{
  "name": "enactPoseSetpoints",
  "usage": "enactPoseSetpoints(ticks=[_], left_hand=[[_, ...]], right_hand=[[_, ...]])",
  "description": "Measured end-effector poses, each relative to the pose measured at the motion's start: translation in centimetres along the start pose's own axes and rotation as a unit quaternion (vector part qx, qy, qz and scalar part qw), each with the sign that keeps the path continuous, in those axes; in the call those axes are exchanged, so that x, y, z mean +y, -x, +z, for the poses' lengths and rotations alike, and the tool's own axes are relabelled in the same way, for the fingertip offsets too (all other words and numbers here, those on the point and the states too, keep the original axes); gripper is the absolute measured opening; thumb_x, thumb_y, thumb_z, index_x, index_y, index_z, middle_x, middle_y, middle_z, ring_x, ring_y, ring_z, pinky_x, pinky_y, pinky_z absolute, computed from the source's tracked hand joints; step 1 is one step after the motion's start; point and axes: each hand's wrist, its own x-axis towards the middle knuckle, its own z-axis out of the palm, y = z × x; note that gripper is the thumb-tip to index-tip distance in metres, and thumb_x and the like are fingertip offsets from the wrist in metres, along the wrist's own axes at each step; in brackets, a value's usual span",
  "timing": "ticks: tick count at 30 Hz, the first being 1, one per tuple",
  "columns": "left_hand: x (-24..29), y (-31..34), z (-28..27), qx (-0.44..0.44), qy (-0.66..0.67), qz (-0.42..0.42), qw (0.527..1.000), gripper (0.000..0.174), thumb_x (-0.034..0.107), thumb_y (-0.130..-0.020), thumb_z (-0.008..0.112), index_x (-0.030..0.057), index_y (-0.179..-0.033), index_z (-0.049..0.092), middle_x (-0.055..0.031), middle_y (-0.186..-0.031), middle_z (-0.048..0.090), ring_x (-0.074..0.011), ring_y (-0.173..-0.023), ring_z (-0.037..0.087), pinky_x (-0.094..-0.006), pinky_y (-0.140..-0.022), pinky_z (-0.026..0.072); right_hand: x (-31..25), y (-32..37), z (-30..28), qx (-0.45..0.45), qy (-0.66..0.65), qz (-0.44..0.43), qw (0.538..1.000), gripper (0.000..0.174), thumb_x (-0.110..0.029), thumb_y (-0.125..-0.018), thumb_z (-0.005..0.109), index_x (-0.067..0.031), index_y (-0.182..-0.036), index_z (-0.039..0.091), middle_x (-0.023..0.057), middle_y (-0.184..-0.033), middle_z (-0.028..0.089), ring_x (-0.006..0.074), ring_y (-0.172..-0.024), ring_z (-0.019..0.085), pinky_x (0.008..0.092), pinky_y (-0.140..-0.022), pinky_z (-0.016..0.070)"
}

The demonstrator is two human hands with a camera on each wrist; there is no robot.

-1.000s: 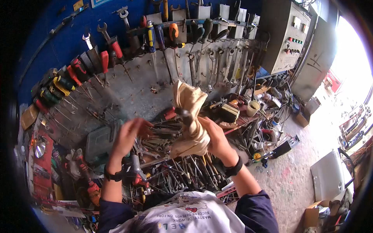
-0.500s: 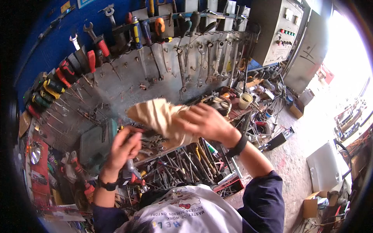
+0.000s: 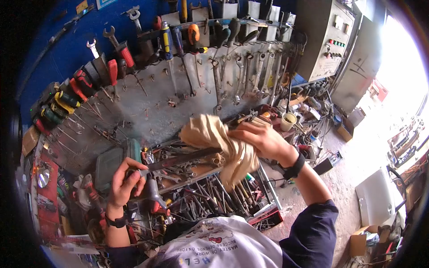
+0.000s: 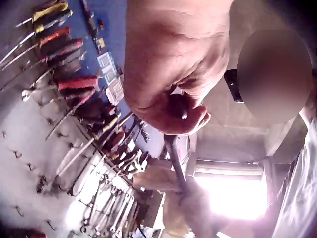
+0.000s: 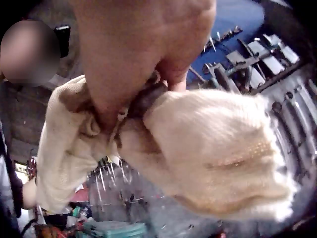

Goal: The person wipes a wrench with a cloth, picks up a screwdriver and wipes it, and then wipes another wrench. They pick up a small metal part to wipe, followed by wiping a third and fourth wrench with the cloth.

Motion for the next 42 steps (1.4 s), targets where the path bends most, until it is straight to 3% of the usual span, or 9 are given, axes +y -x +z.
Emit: enactPoseSetpoints(ticks=[6,12,17,20,22,25,29,32,42], left_hand=[[0.7,-0.7,-1.9,0.01,-0.061,0.076,0.995,0.021,0.019,-0.096,0.046,-0.0008,-0.102,0.051,0.0015,-0.067,0.046,-0.0034,-0.055,0.04,-0.0175,-0.048,0.0297],[0.8,-2.5,-1.6,0.009,-0.023,0.051,0.998,0.02,0.02,-0.096,0.047,0.0026,-0.104,0.051,0.0068,-0.066,0.034,-0.0006,-0.056,0.03,-0.0169,-0.05,0.0237],[-0.3,-5.1,-1.1,0.089,-0.017,0.108,0.99,0.035,0.025,-0.097,0.044,0.0044,-0.125,0.041,0.0017,-0.072,0.046,-0.0025,-0.059,0.038,-0.0165,-0.053,0.0294],[-1.4,-5.5,-2.1,0.112,-0.057,0.143,0.982,0.041,0.027,-0.099,0.035,0.0038,-0.132,0.036,-0.0038,-0.084,0.055,-0.0054,-0.066,0.048,-0.019,-0.06,0.0364],[-1.2,-4.6,-2.9,0.107,-0.096,0.134,0.98,0.041,0.03,-0.099,0.032,0.0021,-0.128,0.04,-0.0042,-0.086,0.055,-0.0059,-0.066,0.048,-0.0206,-0.061,0.0378],[-1.1,-3.4,-2.9,0.128,-0.085,0.111,0.982,0.042,0.033,-0.099,0.029,0.002,-0.121,0.046,-0.0042,-0.085,0.053,-0.0073,-0.067,0.047,-0.0212,-0.063,0.0379],[-1.8,-2.6,-2.8,0.14,-0.092,0.093,0.981,0.049,0.042,-0.098,0.024,0.003,-0.116,0.047,-0.0041,-0.084,0.053,-0.0084,-0.067,0.047,-0.0216,-0.063,0.0367],[-1.9,-2.2,-2.5,0.141,-0.103,0.089,0.981,0.048,0.042,-0.098,0.024,0.0032,-0.115,0.048,-0.004,-0.084,0.052,-0.0086,-0.066,0.047,-0.0221,-0.064,0.0371],[-1.9,-0.4,-1.9,0.165,-0.124,0.055,0.977,0.048,0.041,-0.098,0.025,0.0018,-0.111,0.05,-0.004,-0.081,0.052,-0.0096,-0.067,0.046,-0.0234,-0.065,0.0383]], right_hand=[[-0.5,2.8,2.7,-0.069,-0.388,0.202,0.897,0.033,-0.022,-0.079,0.065,0.0011,-0.1,0.055,0.0098,-0.085,0.058,0.0182,-0.076,0.057,0.0297,-0.071,0.045],[-0.7,5.4,4.6,-0.192,-0.539,0.164,0.804,0.042,-0.034,-0.083,0.062,0.0011,-0.105,0.055,0.0077,-0.097,0.059,0.015,-0.088,0.055,0.0281,-0.08,0.0439],[-4.3,7.4,6.0,-0.041,-0.478,0.246,0.842,0.068,-0.031,-0.064,0.081,0.0012,-0.115,0.05,0.008,-0.107,0.059,0.0127,-0.095,0.054,0.0287,-0.085,0.0429],[-4.6,9.2,6.5,0.098,-0.52,0.336,0.779,0.051,-0.025,-0.074,0.072,-0.0016,-0.115,0.052,0.0066,-0.108,0.059,0.011,-0.097,0.054,0.0289,-0.086,0.0439],[-1.5,12.6,9.2,0.143,-0.329,0.354,0.863,0.034,-0.021,-0.088,0.05,-0.0037,-0.118,0.051,0.0059,-0.11,0.059,0.0152,-0.095,0.058,0.0298,-0.083,0.0483],[2.4,14.2,10.9,0.307,-0.337,0.353,0.817,0.031,-0.017,-0.094,0.039,-0.0036,-0.12,0.049,0.0075,-0.113,0.058,0.0183,-0.097,0.06,0.0321,-0.083,0.0501],[3.3,11.4,7.4,0.467,-0.312,0.345,0.752,0.024,-0.004,-0.088,0.051,0.0012,-0.11,0.057,0.007,-0.103,0.063,0.0131,-0.097,0.058,0.0283,-0.084,0.0469],[6.0,10.9,6.6,0.44,-0.242,0.314,0.806,0.024,-0.004,-0.087,0.052,0.003,-0.109,0.059,0.0076,-0.105,0.063,0.0118,-0.096,0.057,0.0266,-0.084,0.0445],[13.2,8.9,7.5,0.483,-0.309,0.301,0.762,0.022,-0.005,-0.088,0.051,0.0042,-0.106,0.059,0.007,-0.105,0.063,0.0134,-0.097,0.057,0.0269,-0.083,0.0438]])
